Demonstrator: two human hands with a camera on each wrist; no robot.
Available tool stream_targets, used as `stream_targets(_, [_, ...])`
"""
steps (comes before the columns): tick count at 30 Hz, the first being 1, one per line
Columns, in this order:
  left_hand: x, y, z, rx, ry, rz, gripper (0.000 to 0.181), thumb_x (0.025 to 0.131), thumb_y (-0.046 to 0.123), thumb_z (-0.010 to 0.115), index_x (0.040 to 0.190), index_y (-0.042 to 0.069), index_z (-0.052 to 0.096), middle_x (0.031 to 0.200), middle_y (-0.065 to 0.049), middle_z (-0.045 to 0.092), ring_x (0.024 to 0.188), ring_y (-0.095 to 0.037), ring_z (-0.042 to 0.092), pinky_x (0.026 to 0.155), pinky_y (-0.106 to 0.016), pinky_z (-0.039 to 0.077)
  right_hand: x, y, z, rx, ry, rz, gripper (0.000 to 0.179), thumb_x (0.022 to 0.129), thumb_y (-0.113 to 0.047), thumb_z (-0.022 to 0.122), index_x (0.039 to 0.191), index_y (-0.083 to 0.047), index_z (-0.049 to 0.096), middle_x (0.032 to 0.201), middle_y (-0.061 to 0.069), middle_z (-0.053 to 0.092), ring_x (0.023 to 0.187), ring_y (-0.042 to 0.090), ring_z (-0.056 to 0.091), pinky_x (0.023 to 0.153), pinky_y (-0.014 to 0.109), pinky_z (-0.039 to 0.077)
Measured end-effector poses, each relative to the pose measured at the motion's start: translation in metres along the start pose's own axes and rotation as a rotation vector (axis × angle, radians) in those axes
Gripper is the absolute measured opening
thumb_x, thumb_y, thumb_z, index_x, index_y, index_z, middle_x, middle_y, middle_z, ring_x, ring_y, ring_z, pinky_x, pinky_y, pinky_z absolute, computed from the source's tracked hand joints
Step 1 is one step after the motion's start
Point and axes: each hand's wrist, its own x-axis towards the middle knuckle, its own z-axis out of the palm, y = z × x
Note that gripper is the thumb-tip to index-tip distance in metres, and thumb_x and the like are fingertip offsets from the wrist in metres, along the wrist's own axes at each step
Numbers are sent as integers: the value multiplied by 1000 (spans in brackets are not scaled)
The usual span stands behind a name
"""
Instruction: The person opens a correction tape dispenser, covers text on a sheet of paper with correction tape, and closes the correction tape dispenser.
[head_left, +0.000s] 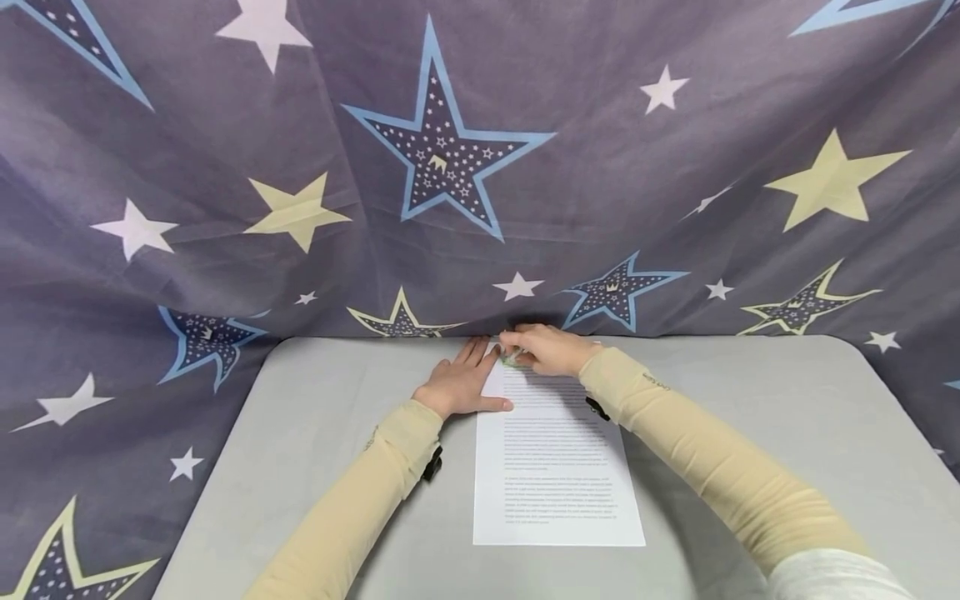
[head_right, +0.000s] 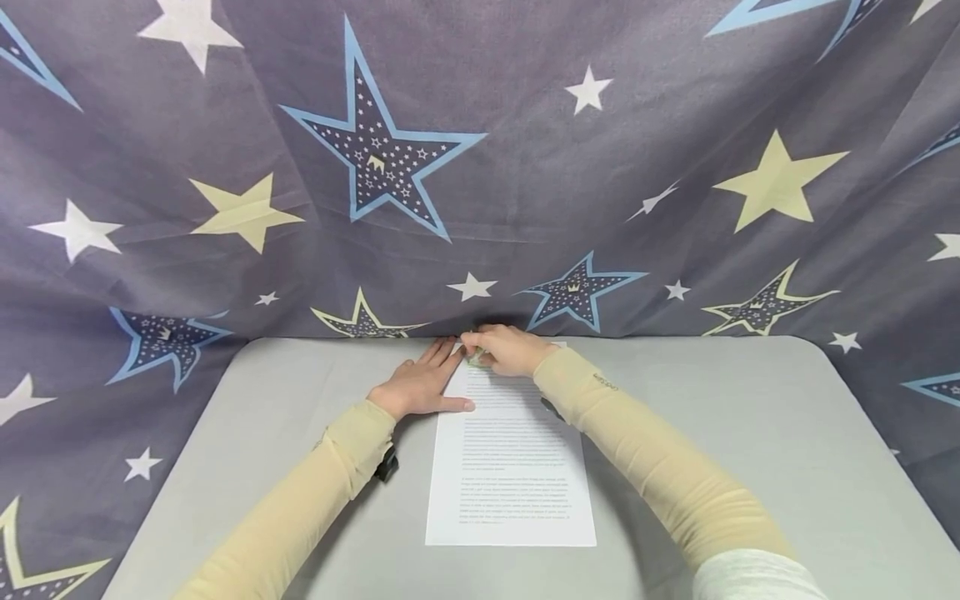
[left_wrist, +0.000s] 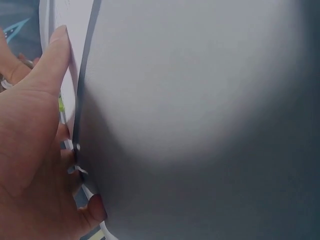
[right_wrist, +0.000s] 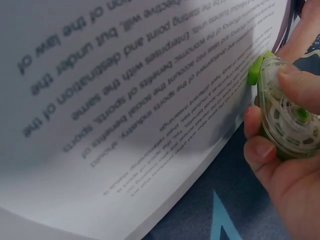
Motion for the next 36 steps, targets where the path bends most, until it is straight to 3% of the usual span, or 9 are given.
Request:
stream_targets(17, [1, 4, -1, 22, -9, 2, 107, 92, 73, 60, 169, 14, 13, 175, -13, 0, 162, -29, 3, 117, -62, 32, -7, 3, -2, -10, 30, -7, 21, 92, 9, 71, 105, -5, 62, 100, 9, 69, 89, 25, 70, 79, 36, 58])
stream_targets(36, [0, 0, 0, 13, -17, -12, 107, 93, 73, 60, 169, 14, 11, 175, -12, -1, 162, -29, 2, 119, -60, 30, -9, 4, -7, 9, -25, 25, 20, 93, 10, 68, 106, -5, 62, 100, 11, 69, 89, 26, 70, 79, 36, 58])
